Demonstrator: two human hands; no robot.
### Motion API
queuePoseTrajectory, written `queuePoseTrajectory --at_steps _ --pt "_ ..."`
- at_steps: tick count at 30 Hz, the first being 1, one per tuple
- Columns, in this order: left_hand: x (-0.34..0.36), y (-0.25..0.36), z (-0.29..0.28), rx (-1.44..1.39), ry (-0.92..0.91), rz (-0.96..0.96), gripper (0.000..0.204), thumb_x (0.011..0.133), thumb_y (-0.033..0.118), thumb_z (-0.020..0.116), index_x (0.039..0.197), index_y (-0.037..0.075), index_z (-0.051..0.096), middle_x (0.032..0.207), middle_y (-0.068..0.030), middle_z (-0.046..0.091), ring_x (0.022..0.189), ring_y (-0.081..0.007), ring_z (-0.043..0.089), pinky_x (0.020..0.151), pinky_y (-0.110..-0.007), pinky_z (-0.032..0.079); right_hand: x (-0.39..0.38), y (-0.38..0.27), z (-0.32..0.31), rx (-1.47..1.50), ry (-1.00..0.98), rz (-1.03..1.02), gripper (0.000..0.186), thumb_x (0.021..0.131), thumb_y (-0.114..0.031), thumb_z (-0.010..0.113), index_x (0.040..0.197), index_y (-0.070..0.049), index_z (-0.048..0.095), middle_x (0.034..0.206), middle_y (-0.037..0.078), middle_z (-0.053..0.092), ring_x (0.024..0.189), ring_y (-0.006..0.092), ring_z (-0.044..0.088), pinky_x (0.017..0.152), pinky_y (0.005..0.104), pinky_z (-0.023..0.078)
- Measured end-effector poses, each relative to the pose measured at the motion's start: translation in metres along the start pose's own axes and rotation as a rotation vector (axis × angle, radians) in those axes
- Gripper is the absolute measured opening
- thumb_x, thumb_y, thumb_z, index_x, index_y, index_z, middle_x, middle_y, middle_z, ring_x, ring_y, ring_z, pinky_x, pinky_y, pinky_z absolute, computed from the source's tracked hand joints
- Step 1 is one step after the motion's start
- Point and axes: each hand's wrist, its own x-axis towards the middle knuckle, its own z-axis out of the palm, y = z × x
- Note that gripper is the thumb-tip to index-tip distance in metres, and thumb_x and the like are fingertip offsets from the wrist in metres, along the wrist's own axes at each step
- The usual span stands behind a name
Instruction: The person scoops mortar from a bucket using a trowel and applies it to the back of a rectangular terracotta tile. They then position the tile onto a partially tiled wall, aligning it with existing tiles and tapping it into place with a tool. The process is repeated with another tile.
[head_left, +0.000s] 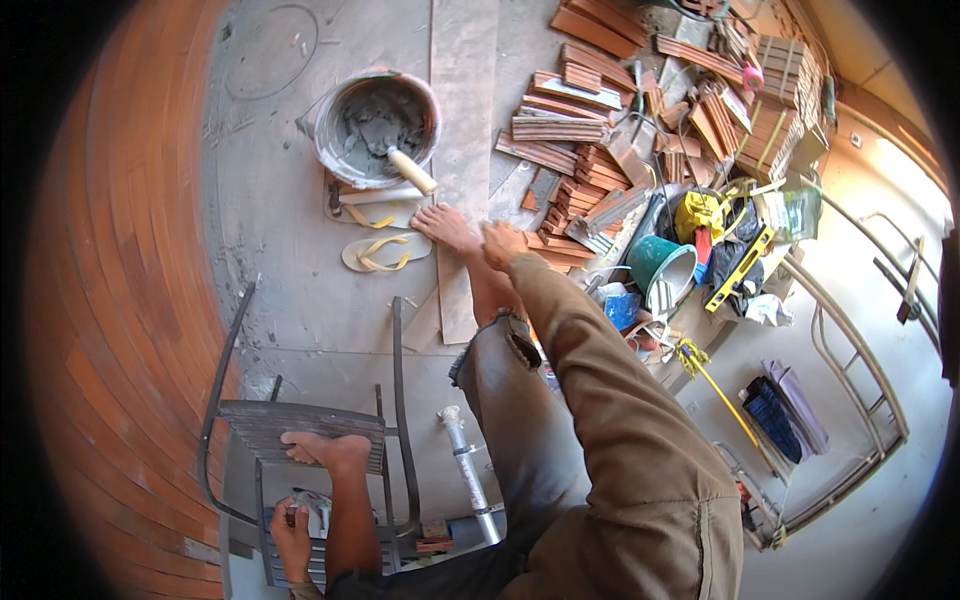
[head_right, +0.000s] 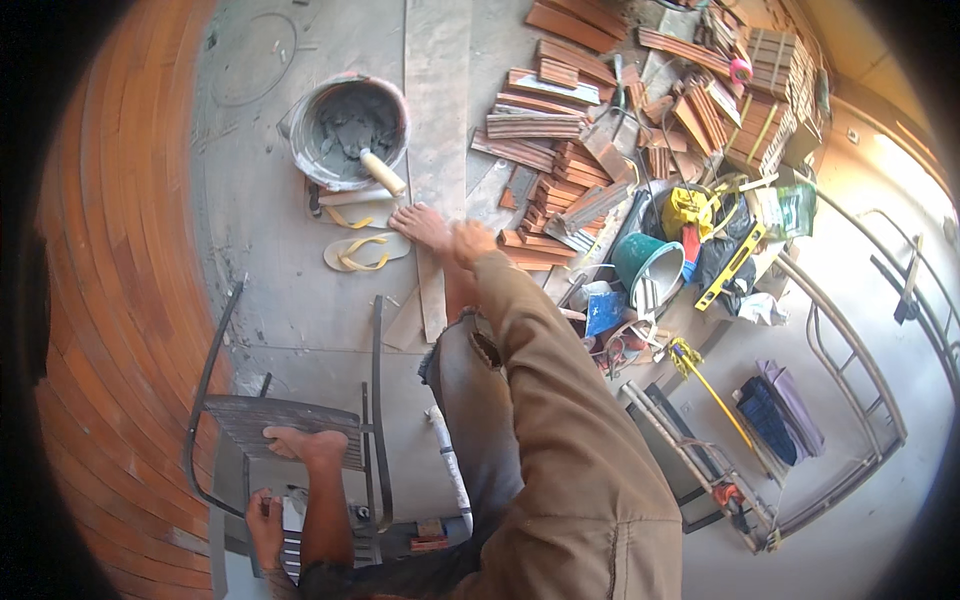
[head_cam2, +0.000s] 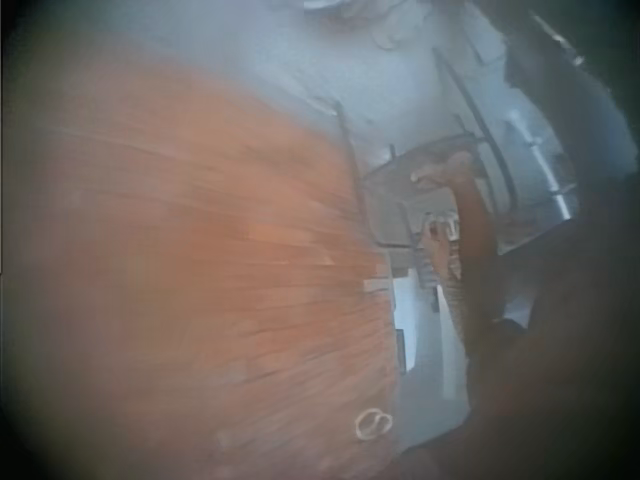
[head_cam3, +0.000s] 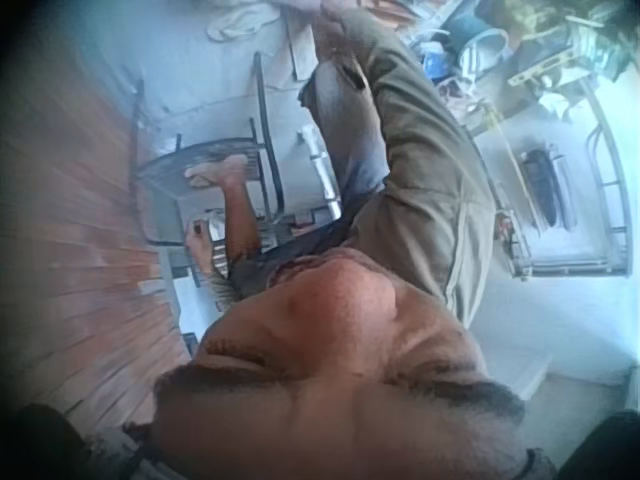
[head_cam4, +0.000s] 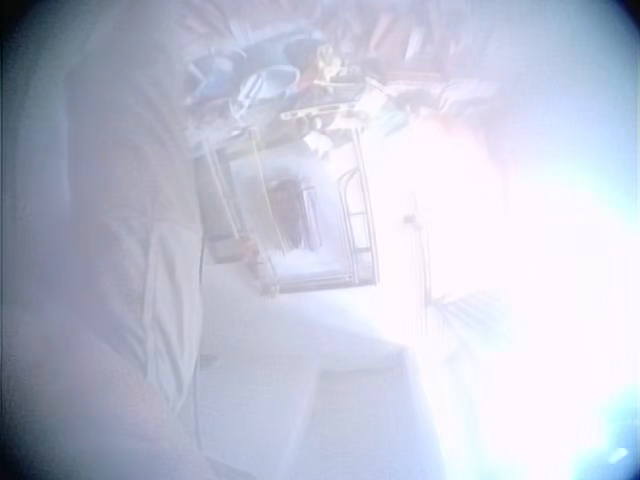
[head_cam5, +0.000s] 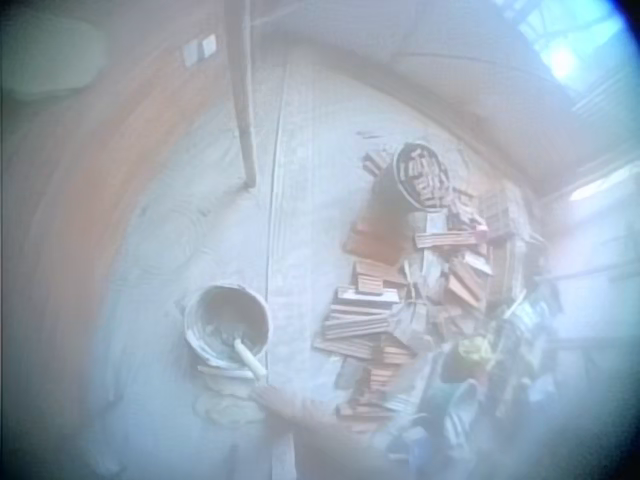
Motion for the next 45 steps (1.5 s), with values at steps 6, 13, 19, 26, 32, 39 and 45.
queuePoseTrajectory --at_steps 6,13,19,26,32,39,45 --pt "0.018 0.002 -0.013 0.112 0.061 0.113 0.022 0.090 0.009 0.066 0.106 -0.004 0.061 0.075 -0.0016 0.052 0.068 -0.0104 0.044 0.061 -0.028 0.041 -0.080 0.113 -0.005 0.289 -0.198 0.383 0.034 0.089 -0.017 0.052 0.114 0.004 0.061 0.120 0.030 0.061 0.116 0.0407 0.059 0.099 0.0492 0.047" --pt "0.048 0.045 -0.027 0.183 0.032 0.137 0.021 0.092 0.011 0.065 0.108 -0.004 0.061 0.079 -0.0009 0.053 0.071 -0.0107 0.047 0.065 -0.027 0.043 -0.101 0.167 0.028 0.545 0.005 0.674 0.059 0.087 -0.039 0.067 0.121 0.008 0.058 0.120 0.033 0.060 0.115 0.0445 0.059 0.098 0.0475 0.047" --pt "0.068 0.099 -0.021 0.193 0.043 0.208 0.021 0.095 0.015 0.063 0.107 -0.002 0.061 0.080 -0.0003 0.054 0.071 -0.0093 0.046 0.064 -0.026 0.042 -0.045 0.185 0.034 0.851 0.285 0.948 0.073 0.071 -0.051 0.080 0.106 0.011 0.067 0.112 0.034 0.064 0.110 0.0431 0.062 0.095 0.0450 0.048" --pt "0.096 0.157 0.007 0.380 -0.073 0.185 0.018 0.094 0.014 0.063 0.103 -0.003 0.061 0.075 -0.0014 0.055 0.069 -0.0091 0.048 0.063 -0.026 0.043 0.013 0.237 0.068 0.753 0.593 1.382 0.081 0.068 -0.059 0.078 0.105 0.012 0.068 0.108 0.031 0.067 0.106 0.0374 0.065 0.094 0.0391 0.048" --pt "0.103 0.152 0.020 0.384 -0.007 0.348 0.020 0.092 0.010 0.064 0.107 -0.003 0.063 0.077 -0.0041 0.060 0.070 -0.0107 0.053 0.064 -0.027 0.045 -0.021 0.225 0.043 1.567 0.687 1.041 0.050 0.078 -0.049 0.075 0.089 -0.001 0.071 0.085 0.012 0.068 0.083 0.0247 0.065 0.078 0.0370 0.050" --pt "0.081 0.199 0.077 0.209 -0.108 0.436 0.024 0.092 0.011 0.064 0.111 -0.003 0.062 0.087 -0.0066 0.063 0.081 -0.0131 0.058 0.073 -0.028 0.048 -0.161 0.177 -0.009 2.838 0.078 0.053 0.053 0.092 -0.048 0.058 0.121 -0.005 0.061 0.112 0.014 0.068 0.106 0.0324 0.064 0.101 0.0486 0.045" --pt "0.073 0.252 0.139 0.006 -0.161 0.563 0.029 0.090 0.015 0.067 0.112 -0.003 0.063 0.095 -0.0151 0.068 0.087 -0.0212 0.066 0.077 -0.033 0.052 -0.228 0.096 -0.081 2.656 -0.323 -0.026 0.059 0.086 -0.039 0.067 0.131 -0.005 0.052 0.119 0.015 0.064 0.106 0.0355 0.063 0.101 0.0524 0.045"
